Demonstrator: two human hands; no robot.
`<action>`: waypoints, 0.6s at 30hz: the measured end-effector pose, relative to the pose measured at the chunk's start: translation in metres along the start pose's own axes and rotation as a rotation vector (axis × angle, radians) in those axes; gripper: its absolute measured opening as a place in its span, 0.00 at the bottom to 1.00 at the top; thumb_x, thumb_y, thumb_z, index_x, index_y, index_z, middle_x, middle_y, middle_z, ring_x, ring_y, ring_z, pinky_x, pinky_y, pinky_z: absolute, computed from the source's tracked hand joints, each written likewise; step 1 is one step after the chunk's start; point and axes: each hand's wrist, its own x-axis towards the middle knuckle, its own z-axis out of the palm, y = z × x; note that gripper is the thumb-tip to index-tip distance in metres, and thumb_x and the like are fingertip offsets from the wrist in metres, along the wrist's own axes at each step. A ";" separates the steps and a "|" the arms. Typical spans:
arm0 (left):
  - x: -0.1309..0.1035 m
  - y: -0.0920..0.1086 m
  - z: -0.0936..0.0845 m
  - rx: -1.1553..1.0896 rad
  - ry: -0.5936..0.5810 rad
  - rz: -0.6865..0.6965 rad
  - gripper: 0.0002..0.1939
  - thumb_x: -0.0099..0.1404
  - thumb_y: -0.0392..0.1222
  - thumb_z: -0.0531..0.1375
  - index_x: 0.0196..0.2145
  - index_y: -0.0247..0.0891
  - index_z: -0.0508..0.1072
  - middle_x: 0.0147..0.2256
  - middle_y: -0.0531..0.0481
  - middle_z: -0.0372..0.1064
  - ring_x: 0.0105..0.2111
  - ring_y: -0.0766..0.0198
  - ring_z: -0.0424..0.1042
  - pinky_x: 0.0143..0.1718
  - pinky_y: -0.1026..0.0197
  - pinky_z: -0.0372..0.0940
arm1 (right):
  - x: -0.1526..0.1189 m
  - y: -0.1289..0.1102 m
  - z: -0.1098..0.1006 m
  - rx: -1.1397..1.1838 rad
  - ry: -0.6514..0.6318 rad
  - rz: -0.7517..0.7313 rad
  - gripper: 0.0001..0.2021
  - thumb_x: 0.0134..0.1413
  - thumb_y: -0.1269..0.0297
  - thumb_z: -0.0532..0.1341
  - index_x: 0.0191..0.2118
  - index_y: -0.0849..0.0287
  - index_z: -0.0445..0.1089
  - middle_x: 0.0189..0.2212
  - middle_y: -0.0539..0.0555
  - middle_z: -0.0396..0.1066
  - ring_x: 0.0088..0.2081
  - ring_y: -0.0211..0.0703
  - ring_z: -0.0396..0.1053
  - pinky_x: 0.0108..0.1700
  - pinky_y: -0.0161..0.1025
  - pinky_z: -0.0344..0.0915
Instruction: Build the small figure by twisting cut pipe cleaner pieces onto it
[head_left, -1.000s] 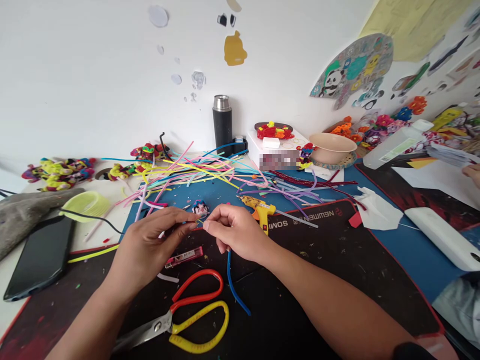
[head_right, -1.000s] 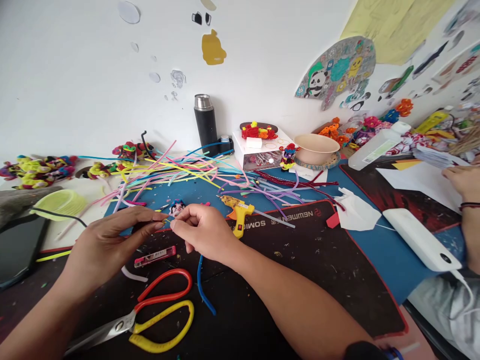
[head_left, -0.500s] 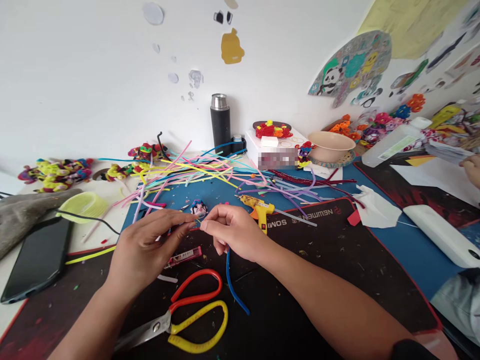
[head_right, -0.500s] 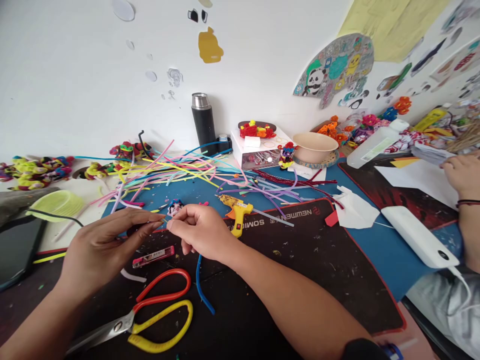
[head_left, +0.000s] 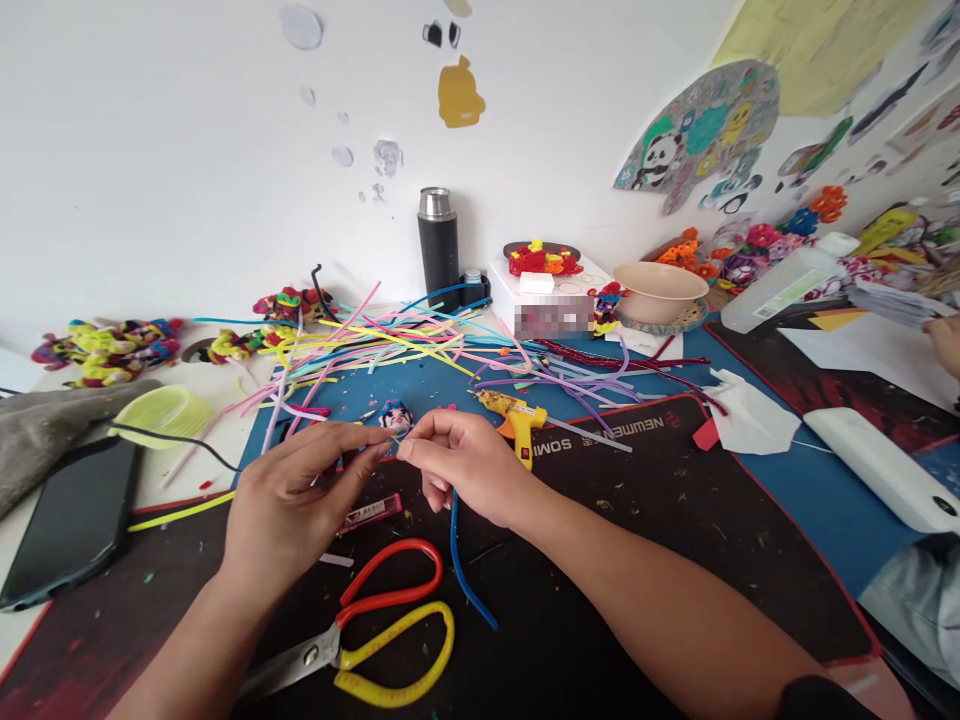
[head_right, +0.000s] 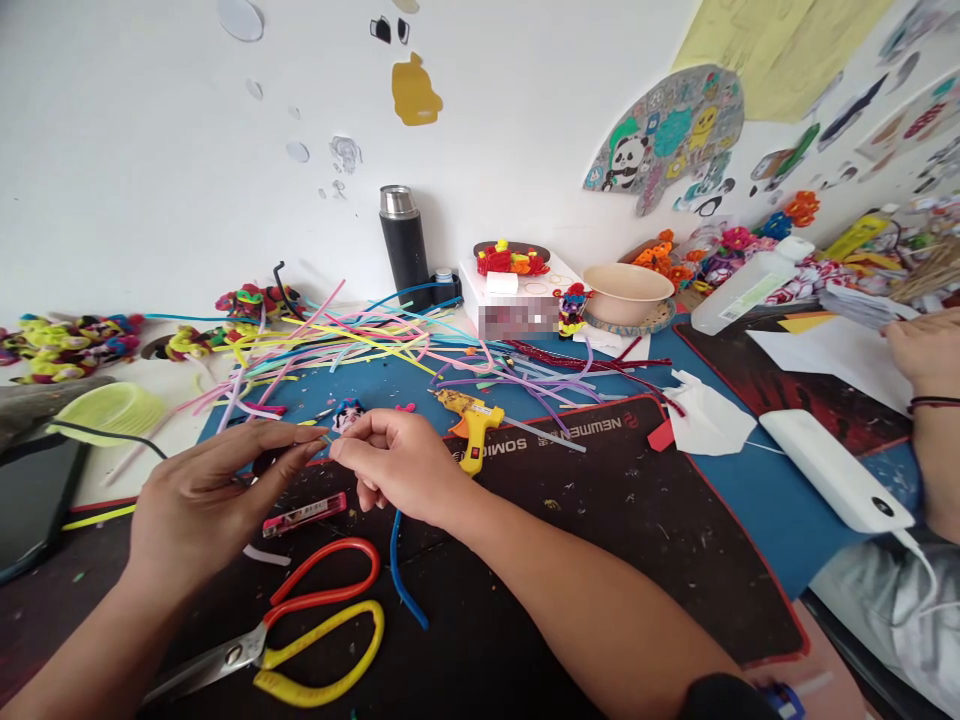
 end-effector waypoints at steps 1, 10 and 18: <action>0.000 0.000 0.000 0.007 0.004 0.004 0.08 0.74 0.46 0.65 0.42 0.50 0.87 0.38 0.53 0.88 0.36 0.57 0.85 0.44 0.59 0.78 | 0.000 0.000 0.000 0.006 0.001 0.001 0.21 0.55 0.46 0.76 0.34 0.55 0.70 0.15 0.39 0.63 0.16 0.35 0.66 0.21 0.32 0.58; -0.005 0.003 0.006 0.041 0.050 -0.022 0.08 0.74 0.46 0.65 0.42 0.50 0.86 0.39 0.54 0.88 0.38 0.56 0.86 0.44 0.59 0.78 | -0.001 0.001 0.003 0.033 0.019 -0.027 0.21 0.55 0.45 0.76 0.35 0.55 0.69 0.15 0.39 0.63 0.17 0.35 0.65 0.21 0.32 0.58; -0.008 0.008 0.011 0.030 0.079 -0.100 0.07 0.74 0.47 0.66 0.43 0.49 0.86 0.40 0.54 0.88 0.37 0.56 0.86 0.42 0.59 0.77 | -0.001 0.002 0.003 0.032 0.030 -0.039 0.18 0.57 0.47 0.73 0.36 0.54 0.69 0.15 0.38 0.62 0.17 0.35 0.64 0.21 0.32 0.58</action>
